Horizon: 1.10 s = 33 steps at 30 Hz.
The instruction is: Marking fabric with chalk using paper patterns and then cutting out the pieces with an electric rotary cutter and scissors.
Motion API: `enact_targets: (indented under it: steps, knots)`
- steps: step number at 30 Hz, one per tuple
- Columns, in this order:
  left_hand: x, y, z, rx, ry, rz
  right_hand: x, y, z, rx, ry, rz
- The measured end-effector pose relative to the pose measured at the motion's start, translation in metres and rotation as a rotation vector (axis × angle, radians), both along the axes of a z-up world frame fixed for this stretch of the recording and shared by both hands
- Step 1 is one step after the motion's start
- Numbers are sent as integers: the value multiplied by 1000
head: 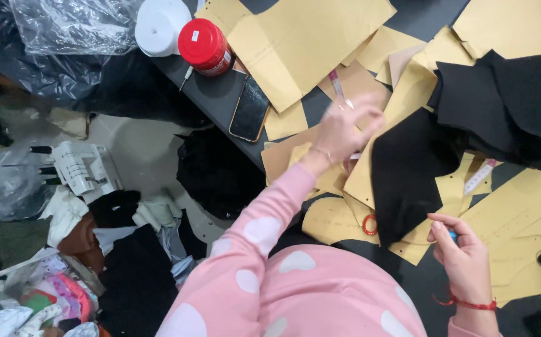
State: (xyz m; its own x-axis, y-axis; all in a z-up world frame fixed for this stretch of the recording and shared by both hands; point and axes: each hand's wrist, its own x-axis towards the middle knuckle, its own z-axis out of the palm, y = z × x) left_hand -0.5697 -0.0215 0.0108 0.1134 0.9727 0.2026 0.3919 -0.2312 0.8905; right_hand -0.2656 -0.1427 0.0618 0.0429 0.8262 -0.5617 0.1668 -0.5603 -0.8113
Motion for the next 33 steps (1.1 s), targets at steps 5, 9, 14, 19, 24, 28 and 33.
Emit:
enact_targets:
  steps: [5,9,14,19,24,28,33]
  knots:
    - [-48,84,-42,-307,790,404,3,4,5,-38,-40,-13]
    - [-103,108,-63,-13,853,579,-1,7,7,-40,-59,-43]
    - [-139,104,-26,224,459,760,8,6,-7,-82,-10,-37]
    - [-136,92,-11,421,433,877,5,11,-9,-68,-10,-28]
    - [-104,81,4,352,638,740,2,15,-14,-55,-5,-6]
    - [-66,94,-6,310,856,638,0,14,-12,-79,-12,23]
    - [-28,151,-48,-168,748,504,1,11,-8,-84,-41,44]
